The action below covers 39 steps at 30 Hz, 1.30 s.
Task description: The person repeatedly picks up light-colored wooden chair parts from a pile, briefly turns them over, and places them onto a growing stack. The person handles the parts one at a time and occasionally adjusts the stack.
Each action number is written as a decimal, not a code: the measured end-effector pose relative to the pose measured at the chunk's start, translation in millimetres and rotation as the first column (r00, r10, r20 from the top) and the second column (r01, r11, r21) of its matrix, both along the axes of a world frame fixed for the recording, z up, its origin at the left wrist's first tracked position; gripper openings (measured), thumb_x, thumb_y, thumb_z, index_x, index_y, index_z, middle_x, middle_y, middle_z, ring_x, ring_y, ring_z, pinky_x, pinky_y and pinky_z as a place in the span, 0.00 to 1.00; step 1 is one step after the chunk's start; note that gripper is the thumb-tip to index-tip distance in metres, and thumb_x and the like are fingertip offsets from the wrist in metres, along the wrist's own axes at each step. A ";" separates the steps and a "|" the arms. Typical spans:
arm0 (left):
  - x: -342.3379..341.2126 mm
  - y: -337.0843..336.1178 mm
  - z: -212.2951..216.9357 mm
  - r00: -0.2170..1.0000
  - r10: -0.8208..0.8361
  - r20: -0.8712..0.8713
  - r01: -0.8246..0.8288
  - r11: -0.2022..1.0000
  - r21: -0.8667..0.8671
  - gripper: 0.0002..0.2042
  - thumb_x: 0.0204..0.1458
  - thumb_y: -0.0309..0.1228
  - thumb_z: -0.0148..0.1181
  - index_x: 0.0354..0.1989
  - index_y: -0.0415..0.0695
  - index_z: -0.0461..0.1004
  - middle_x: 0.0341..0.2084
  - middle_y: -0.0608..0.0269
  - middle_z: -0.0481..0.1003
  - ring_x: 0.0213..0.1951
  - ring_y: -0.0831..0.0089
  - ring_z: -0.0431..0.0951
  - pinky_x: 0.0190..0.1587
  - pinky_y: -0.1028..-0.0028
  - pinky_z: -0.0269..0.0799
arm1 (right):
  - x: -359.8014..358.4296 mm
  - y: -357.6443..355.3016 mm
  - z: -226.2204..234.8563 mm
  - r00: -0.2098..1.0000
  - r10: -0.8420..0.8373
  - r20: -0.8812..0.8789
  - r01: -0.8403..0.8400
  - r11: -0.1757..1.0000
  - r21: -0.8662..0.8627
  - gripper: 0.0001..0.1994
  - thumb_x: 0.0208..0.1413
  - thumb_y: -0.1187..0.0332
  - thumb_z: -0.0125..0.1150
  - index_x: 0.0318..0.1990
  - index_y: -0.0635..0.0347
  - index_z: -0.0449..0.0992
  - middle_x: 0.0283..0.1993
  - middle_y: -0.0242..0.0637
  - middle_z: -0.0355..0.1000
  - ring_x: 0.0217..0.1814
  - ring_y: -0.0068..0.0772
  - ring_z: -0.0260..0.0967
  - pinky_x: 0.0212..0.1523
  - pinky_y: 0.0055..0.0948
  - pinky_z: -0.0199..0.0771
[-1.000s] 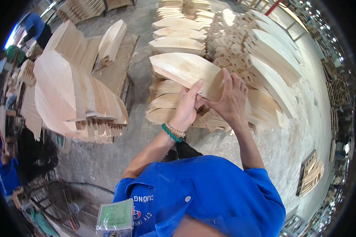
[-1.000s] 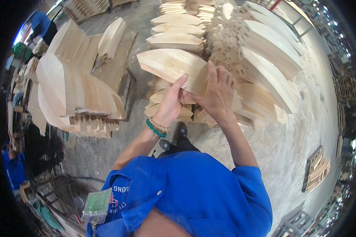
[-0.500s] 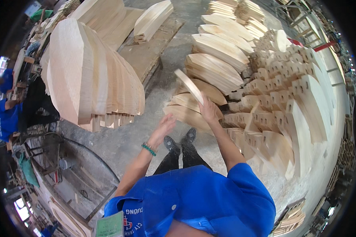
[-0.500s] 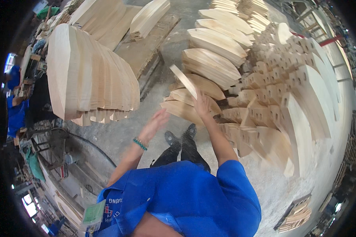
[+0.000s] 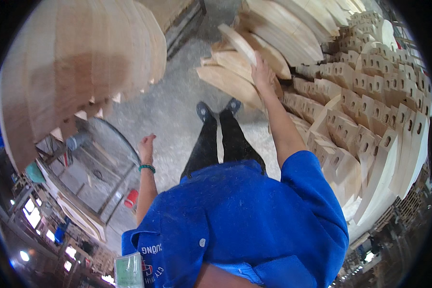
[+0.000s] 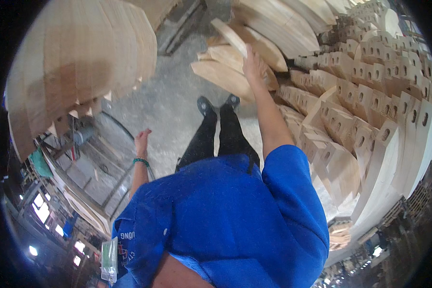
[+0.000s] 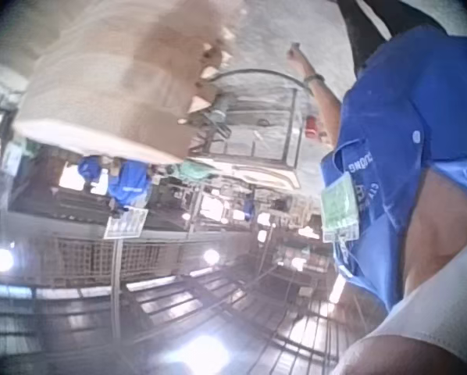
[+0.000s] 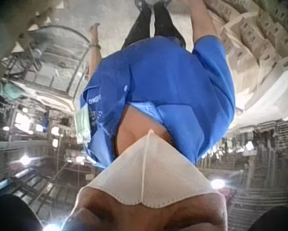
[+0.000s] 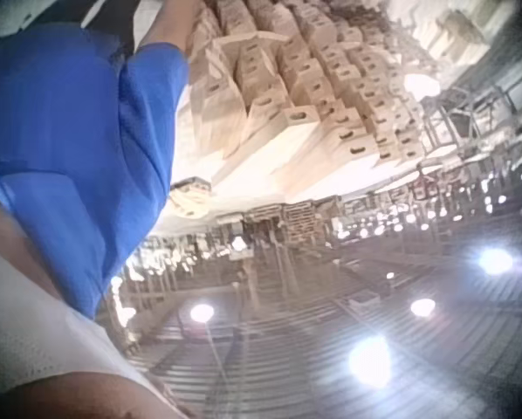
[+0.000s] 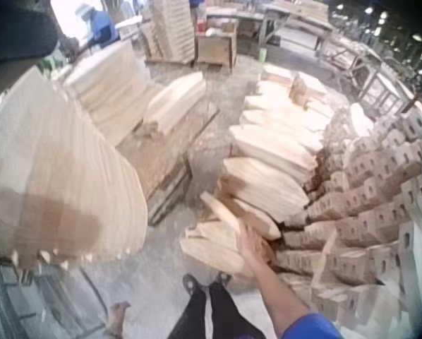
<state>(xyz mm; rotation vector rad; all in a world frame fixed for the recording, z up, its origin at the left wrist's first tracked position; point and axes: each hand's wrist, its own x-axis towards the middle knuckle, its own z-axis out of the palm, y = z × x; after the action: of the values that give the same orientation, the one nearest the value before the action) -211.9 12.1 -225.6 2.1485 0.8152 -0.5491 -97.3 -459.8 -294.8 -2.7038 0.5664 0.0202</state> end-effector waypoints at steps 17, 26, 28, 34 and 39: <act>-138.6 68.2 -24.5 0.815 -0.484 -0.319 0.558 0.805 0.201 0.22 0.48 0.52 0.52 0.38 0.48 0.80 0.39 0.47 0.77 0.44 0.50 0.76 0.47 0.57 0.71 | -8.5 5.8 11.6 0.992 0.127 0.010 -0.126 0.986 -0.105 0.40 0.51 0.58 0.62 0.69 0.47 0.47 0.69 0.55 0.48 0.70 0.57 0.47 0.67 0.50 0.49; -179.3 2.9 -13.3 0.721 -0.663 0.201 0.491 0.695 0.525 0.25 0.57 0.52 0.44 0.59 0.53 0.67 0.57 0.51 0.67 0.60 0.59 0.65 0.61 0.66 0.57 | -162.6 125.4 46.3 0.531 0.847 -0.025 -0.718 0.466 0.516 0.29 0.56 0.50 0.54 0.59 0.61 0.66 0.66 0.52 0.56 0.70 0.48 0.50 0.69 0.42 0.48; -280.6 -21.5 -52.4 0.646 -0.725 -0.239 0.747 0.536 0.393 0.31 0.57 0.56 0.41 0.64 0.51 0.60 0.63 0.53 0.60 0.65 0.59 0.57 0.65 0.56 0.45 | -222.7 135.3 54.4 -0.003 0.951 -0.309 -0.709 0.216 0.672 0.31 0.58 0.45 0.47 0.58 0.61 0.68 0.67 0.50 0.56 0.71 0.47 0.48 0.70 0.47 0.42; -455.5 49.8 69.1 0.695 0.284 -0.660 -0.017 0.925 0.380 0.23 0.50 0.45 0.49 0.54 0.51 0.73 0.47 0.54 0.76 0.51 0.58 0.74 0.59 0.50 0.59 | -136.9 32.0 -26.8 0.188 0.736 -0.650 -0.750 0.535 0.389 0.29 0.59 0.48 0.47 0.55 0.66 0.70 0.57 0.53 0.67 0.61 0.47 0.64 0.65 0.42 0.53; -486.5 40.8 75.3 0.714 0.520 -0.468 -0.416 0.853 0.314 0.17 0.50 0.46 0.51 0.29 0.48 0.83 0.35 0.51 0.79 0.44 0.55 0.77 0.45 0.62 0.72 | -118.5 64.0 -23.9 0.582 0.656 -0.481 -0.370 0.740 0.562 0.20 0.57 0.59 0.53 0.51 0.64 0.72 0.52 0.48 0.72 0.54 0.41 0.70 0.54 0.31 0.67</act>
<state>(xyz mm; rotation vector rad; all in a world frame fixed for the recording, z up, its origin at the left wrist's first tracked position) -698.4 52.9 -150.3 1.8338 1.7383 -0.8420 -215.7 -395.8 -318.7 -2.2704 -0.1240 1.1697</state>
